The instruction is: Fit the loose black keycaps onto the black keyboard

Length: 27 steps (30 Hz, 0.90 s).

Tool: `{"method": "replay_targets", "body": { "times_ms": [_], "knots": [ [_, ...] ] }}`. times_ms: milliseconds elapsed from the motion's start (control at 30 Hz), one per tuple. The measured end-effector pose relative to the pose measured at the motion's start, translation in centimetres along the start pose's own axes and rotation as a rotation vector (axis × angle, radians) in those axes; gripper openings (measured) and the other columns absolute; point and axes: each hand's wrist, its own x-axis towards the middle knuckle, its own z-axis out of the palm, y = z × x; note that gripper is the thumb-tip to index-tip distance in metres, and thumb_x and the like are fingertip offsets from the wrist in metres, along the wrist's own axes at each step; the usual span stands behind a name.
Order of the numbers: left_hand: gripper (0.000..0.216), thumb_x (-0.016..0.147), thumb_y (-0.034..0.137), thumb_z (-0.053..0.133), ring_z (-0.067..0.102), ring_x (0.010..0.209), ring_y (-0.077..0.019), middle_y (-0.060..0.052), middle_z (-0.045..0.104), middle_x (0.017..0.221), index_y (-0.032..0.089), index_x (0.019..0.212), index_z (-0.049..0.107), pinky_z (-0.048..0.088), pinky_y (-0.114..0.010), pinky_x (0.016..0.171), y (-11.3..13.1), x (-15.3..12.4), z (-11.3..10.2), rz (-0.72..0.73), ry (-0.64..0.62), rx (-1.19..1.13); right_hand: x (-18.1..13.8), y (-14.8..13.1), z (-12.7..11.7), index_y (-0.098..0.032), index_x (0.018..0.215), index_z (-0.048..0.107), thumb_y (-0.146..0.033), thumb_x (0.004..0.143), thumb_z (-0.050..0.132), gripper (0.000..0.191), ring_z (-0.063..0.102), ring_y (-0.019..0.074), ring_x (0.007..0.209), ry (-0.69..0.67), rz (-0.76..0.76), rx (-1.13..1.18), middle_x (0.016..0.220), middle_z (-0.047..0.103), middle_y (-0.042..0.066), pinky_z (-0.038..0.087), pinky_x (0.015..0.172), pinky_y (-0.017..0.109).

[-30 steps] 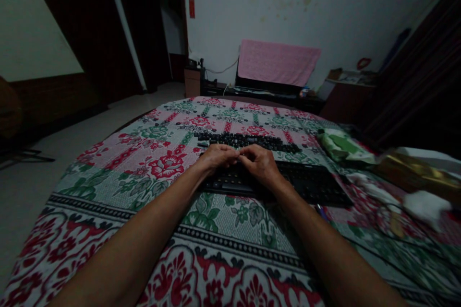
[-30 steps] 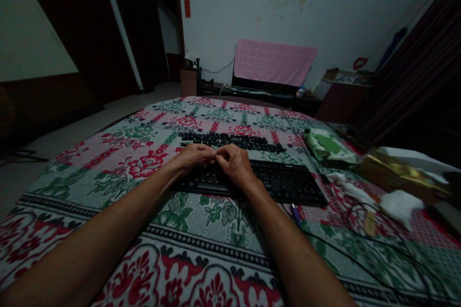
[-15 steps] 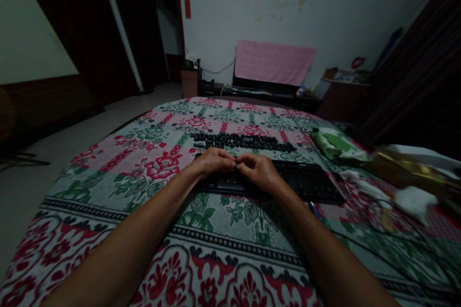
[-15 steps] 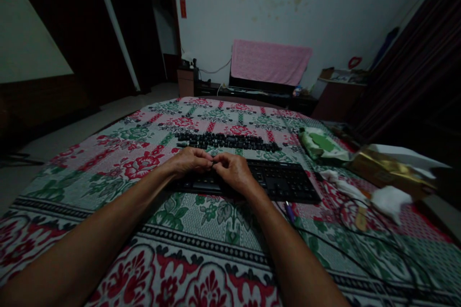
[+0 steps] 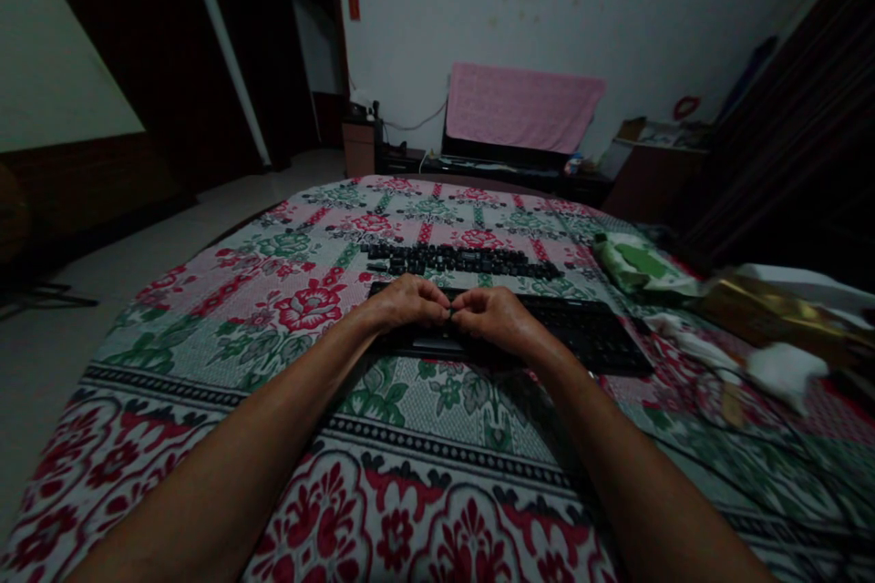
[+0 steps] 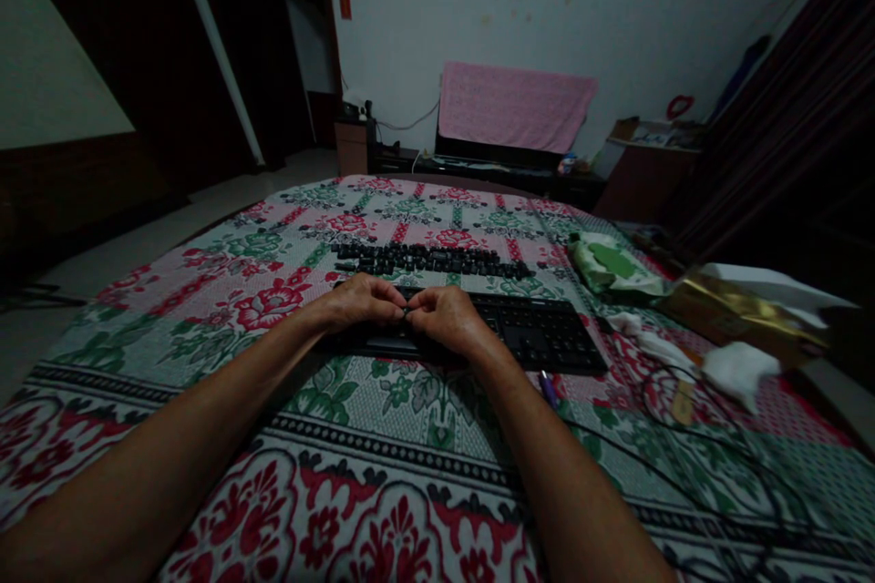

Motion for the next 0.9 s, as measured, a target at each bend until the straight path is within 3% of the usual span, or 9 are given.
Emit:
{"method": "replay_targets", "body": {
  "times_ms": [100,267,433,900],
  "knots": [
    [0.027,0.058,0.026,0.061,0.050,0.052,-0.0070,0.001,0.059,0.062,0.012,0.081,0.061,0.038,-0.018,0.049,-0.3,0.2,-0.1,0.037,-0.030,0.111,0.0,0.1,0.1,-0.012,0.082,0.061,-0.023,0.061,0.056,0.024,0.048,0.0068,0.047,0.001,0.018,-0.012,0.062,0.060,0.001,0.033,0.039,0.015],
    [0.027,0.059,0.027,0.058,0.054,0.061,-0.0097,0.001,0.062,0.069,0.014,0.082,0.063,0.038,-0.018,0.052,0.1,0.0,0.2,0.124,0.045,0.384,0.2,0.6,0.4,-0.013,0.079,0.061,-0.024,0.061,0.055,0.022,0.049,0.0065,0.047,0.019,-0.012,-0.079,0.060,0.060,0.000,0.032,0.039,0.015],
    [0.026,0.063,0.027,0.051,0.052,0.060,-0.0092,0.003,0.061,0.065,0.017,0.083,0.065,0.034,-0.017,0.050,1.3,-1.0,0.4,0.197,0.033,0.595,0.2,0.5,0.5,-0.014,0.077,0.062,-0.024,0.061,0.054,0.020,0.048,0.0069,0.047,0.036,-0.050,-0.155,0.057,0.059,-0.001,0.032,0.042,0.016],
    [0.026,0.063,0.027,0.051,0.044,0.052,-0.0068,0.004,0.055,0.059,0.015,0.082,0.066,0.028,-0.017,0.046,0.8,-0.8,0.3,0.203,-0.107,0.698,0.0,0.6,0.8,-0.015,0.071,0.063,-0.027,0.061,0.054,0.018,0.047,0.0069,0.048,-0.046,-0.045,-0.334,0.057,0.058,-0.001,0.030,0.042,0.017]
  ]
}}
